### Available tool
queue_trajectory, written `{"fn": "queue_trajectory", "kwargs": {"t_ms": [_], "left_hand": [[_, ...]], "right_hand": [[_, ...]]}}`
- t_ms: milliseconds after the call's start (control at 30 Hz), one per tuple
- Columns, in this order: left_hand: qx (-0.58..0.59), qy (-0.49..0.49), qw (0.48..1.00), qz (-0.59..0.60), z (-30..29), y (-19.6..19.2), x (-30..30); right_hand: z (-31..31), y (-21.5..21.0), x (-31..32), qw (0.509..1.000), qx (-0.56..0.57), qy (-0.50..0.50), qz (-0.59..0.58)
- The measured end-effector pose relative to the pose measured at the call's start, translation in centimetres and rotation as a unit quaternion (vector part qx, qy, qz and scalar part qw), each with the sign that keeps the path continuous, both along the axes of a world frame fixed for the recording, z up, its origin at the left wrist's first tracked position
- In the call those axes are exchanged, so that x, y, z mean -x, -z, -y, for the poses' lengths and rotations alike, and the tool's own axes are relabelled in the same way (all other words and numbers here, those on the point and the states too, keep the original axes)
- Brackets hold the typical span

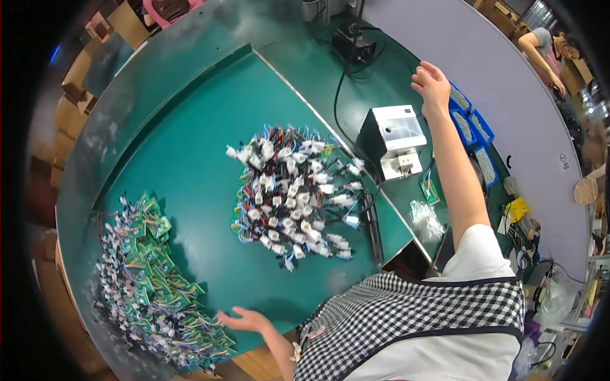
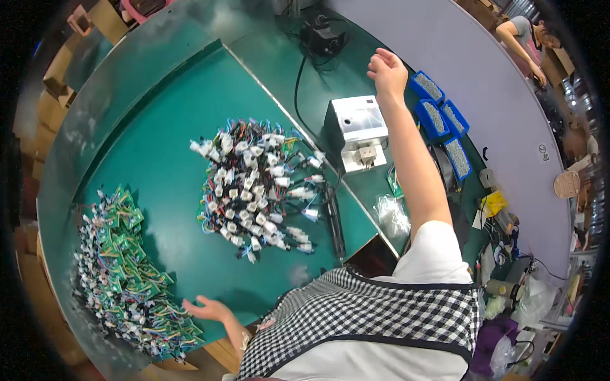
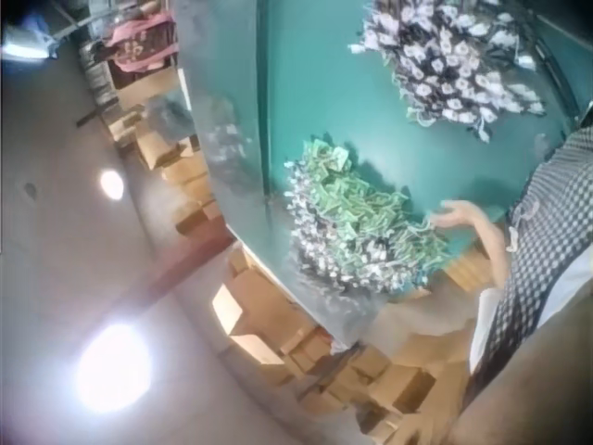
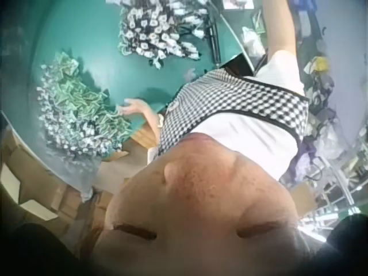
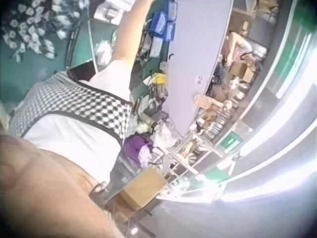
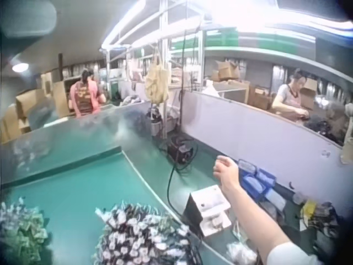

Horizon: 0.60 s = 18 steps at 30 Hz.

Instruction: The person assembles electronic components by hand, repeatedly picking up green circuit boards with attached wires and inserting them into a multi-slot testing fixture. They manipulate the boards to align them with the slots and occasionally adjust the wiring. The process involves handling multiple units one by one in a repetitive cycle.

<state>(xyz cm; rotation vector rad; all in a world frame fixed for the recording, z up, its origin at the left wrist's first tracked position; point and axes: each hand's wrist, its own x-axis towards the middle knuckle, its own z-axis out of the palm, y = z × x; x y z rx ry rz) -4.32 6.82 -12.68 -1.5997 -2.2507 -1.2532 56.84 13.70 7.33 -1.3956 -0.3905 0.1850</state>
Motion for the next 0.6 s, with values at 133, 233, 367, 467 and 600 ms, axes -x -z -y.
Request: {"fn": "queue_trajectory", "kwargs": {"t_ms": [133, 233, 367, 467, 600], "left_hand": [[0.148, 0.01, 0.989, -0.009, -0.3, 3.6, -6.6], [0.265, -0.049, 0.952, -0.145, -1.1, 3.5, -8.5], [0.261, -0.075, 0.943, -0.191, -1.1, 4.0, -8.4], [0.285, -0.064, 0.938, -0.188, -1.1, 3.8, -8.3], [0.234, -0.047, 0.948, -0.211, -1.4, 2.5, -9.8]], "right_hand": [[-5.0, 3.2, -10.3, 0.988, 0.103, 0.023, -0.113], [-8.4, 8.4, -16.4, 0.976, 0.145, 0.018, -0.161], [-13.8, 12.5, -19.9, 0.975, 0.127, -0.003, -0.183], [-17.0, 14.8, -23.4, 0.975, 0.116, -0.033, -0.188], [-20.9, 17.6, -26.2, 0.974, 0.12, -0.077, -0.175]]}}
